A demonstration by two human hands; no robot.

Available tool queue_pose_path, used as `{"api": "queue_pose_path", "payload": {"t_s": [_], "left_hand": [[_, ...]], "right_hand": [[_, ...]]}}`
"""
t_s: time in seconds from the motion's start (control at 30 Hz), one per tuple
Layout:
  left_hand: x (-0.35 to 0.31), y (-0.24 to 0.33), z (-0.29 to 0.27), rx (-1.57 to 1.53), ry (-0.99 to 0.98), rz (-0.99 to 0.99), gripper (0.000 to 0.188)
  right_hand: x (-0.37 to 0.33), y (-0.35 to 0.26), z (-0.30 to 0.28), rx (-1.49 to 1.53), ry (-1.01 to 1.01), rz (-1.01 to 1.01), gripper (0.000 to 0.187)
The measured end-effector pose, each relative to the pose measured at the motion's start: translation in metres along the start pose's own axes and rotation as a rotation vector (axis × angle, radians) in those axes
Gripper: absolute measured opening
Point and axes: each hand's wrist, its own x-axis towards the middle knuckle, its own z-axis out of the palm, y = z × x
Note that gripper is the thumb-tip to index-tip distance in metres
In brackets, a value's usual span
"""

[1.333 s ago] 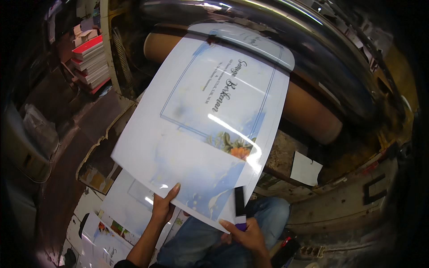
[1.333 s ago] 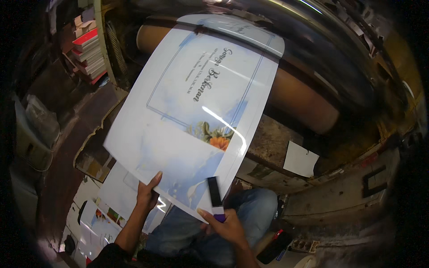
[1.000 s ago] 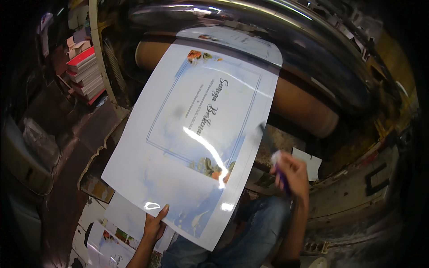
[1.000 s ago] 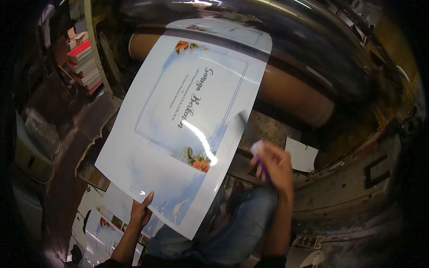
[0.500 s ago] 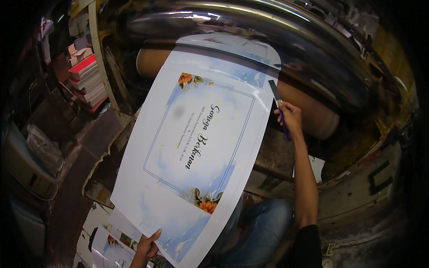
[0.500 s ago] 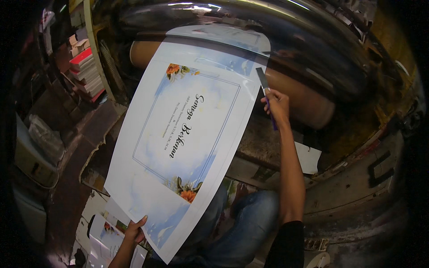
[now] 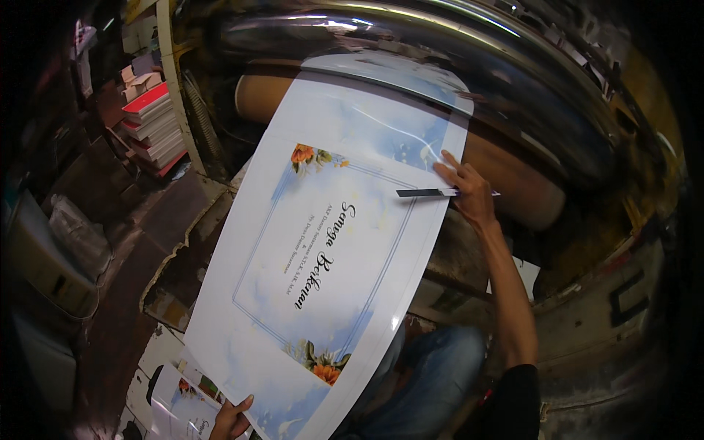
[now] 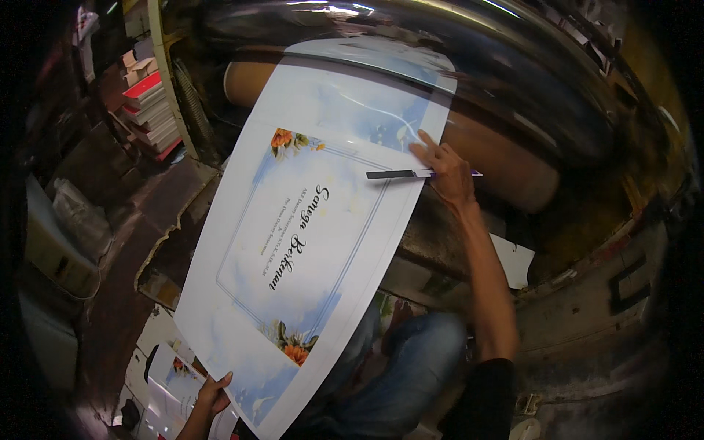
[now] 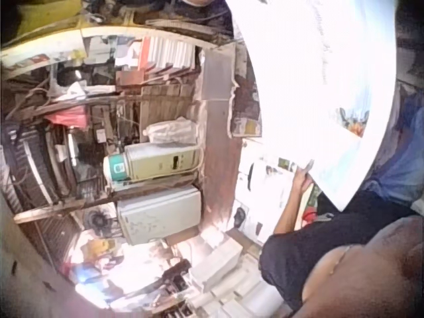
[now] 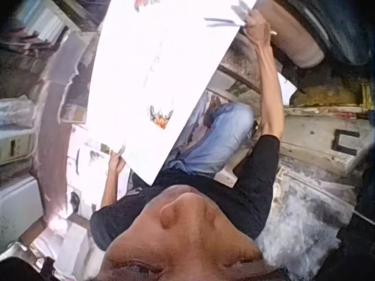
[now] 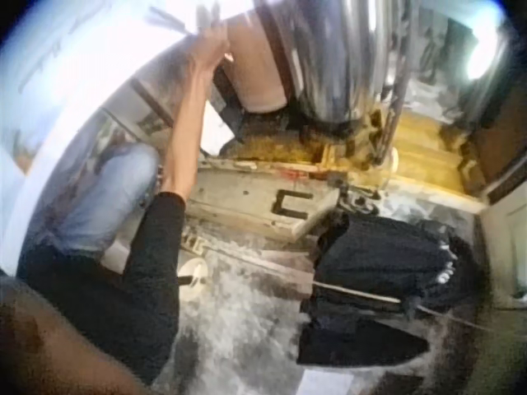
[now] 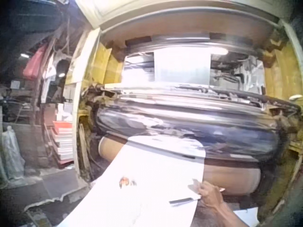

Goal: The person laminates printed sheets using a roller machine, cuts each sheet with a utility knife, and stacks them.

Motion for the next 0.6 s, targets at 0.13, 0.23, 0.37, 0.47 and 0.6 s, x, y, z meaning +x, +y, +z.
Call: {"api": "queue_pose_path", "payload": {"t_s": [0.13, 0.23, 0.37, 0.47, 0.6], "left_hand": [[0.006, -0.022, -0.043, 0.058, 0.045, 0.039, 0.066], [0.012, -0.017, -0.122, 0.132, 0.079, 0.044, 0.066], [0.007, 0.004, -0.194, 0.173, 0.144, 0.110, 0.064], [0.009, -0.002, -0.250, 0.264, 0.181, 0.098, 0.066], [0.012, 0.001, -0.223, 0.532, 0.417, -0.036, 0.050]], "right_hand": [[-0.001, -0.001, -0.022, 0.339, 0.068, -0.067, 0.034], [0.015, -0.026, -0.047, 0.471, 0.081, 0.089, 0.017], [-0.045, -0.104, 0.004, 0.704, 0.124, 0.447, 0.019], [-0.057, -0.121, 0.001, 0.730, 0.233, 0.558, 0.024], [-0.070, -0.108, -0.028, 0.753, 0.163, 0.611, 0.022]]}}
